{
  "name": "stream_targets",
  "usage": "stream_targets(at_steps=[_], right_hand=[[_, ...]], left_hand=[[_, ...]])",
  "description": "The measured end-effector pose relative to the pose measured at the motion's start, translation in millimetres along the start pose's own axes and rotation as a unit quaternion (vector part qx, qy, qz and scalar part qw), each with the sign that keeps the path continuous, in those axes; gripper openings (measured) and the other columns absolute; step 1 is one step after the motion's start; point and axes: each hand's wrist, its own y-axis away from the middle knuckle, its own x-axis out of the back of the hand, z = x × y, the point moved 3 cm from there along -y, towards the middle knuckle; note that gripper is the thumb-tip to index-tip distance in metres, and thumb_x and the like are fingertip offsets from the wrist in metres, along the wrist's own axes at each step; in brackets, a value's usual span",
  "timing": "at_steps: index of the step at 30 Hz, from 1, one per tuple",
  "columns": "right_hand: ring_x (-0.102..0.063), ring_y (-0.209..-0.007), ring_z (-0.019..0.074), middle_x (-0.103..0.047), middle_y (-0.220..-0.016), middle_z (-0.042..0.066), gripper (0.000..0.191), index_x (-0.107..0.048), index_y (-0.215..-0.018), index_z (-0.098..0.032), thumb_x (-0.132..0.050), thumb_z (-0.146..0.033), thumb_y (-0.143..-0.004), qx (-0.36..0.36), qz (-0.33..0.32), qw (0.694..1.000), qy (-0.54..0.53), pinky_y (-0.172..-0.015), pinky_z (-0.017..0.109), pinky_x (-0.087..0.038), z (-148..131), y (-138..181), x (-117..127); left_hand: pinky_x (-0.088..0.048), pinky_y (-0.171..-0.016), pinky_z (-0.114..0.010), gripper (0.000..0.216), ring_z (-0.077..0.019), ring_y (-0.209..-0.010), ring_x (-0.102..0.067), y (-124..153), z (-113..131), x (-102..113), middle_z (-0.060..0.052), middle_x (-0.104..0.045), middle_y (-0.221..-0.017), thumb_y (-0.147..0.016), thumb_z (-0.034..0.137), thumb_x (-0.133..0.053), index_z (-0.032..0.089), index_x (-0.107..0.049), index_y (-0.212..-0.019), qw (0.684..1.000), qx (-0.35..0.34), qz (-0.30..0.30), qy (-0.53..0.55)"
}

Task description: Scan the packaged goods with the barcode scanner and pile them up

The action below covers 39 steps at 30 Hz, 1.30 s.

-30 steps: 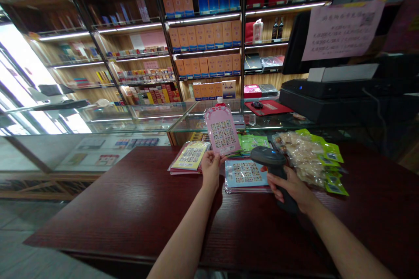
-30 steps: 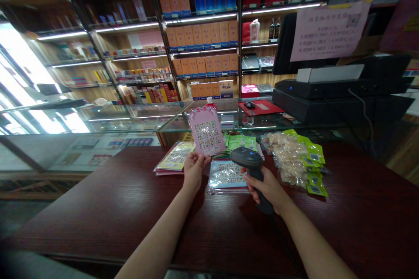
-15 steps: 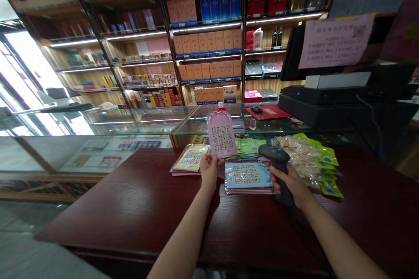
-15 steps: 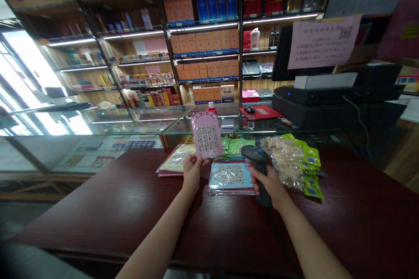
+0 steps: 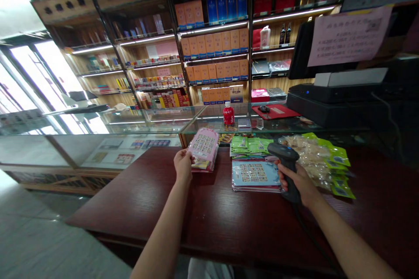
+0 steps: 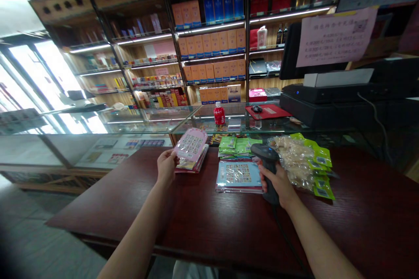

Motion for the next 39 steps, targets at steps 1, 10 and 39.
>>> stream_targets(at_steps=[1, 10, 39], right_hand=[[-0.045, -0.039, 0.0072, -0.054, -0.056, -0.007, 0.04, -0.058, -0.093, -0.018, -0.08, -0.042, -0.069, 0.001, 0.0, 1.0, 0.0, -0.034, 0.019, -0.038, -0.1, 0.3, -0.3], [-0.045, -0.039, 0.0062, -0.054, -0.056, -0.007, 0.039, -0.059, -0.094, -0.019, -0.08, -0.042, -0.07, -0.019, -0.004, 1.0, -0.005, -0.035, 0.018, -0.038, 6.0, 0.1, 3.5], [-0.046, -0.04, 0.0071, -0.055, -0.057, -0.006, 0.035, -0.061, -0.094, -0.019, -0.079, -0.039, -0.072, -0.002, -0.006, 1.0, -0.006, -0.035, 0.019, -0.039, 3.8, -1.3, 5.5]], left_hand=[[-0.038, -0.041, -0.017, 0.016, -0.0073, -0.044, -0.048, -1.4, -2.7, 7.6, 0.004, -0.054, -0.054, -0.062, 0.023, -0.061, 0.013, -0.058, -0.074, 1.0, -0.001, 0.01, -0.02], [-0.037, -0.043, -0.023, 0.018, -0.0114, -0.04, -0.046, 1.0, -42.0, 37.9, 0.003, -0.053, -0.052, -0.069, 0.031, -0.056, 0.015, -0.058, -0.077, 0.987, 0.003, 0.08, -0.14], [-0.038, -0.1, -0.044, 0.03, -0.0288, -0.114, -0.049, 45.4, -17.1, 1.0, -0.011, -0.059, -0.115, -0.088, 0.04, -0.054, 0.023, -0.07, -0.107, 0.786, -0.291, -0.117, -0.533]])
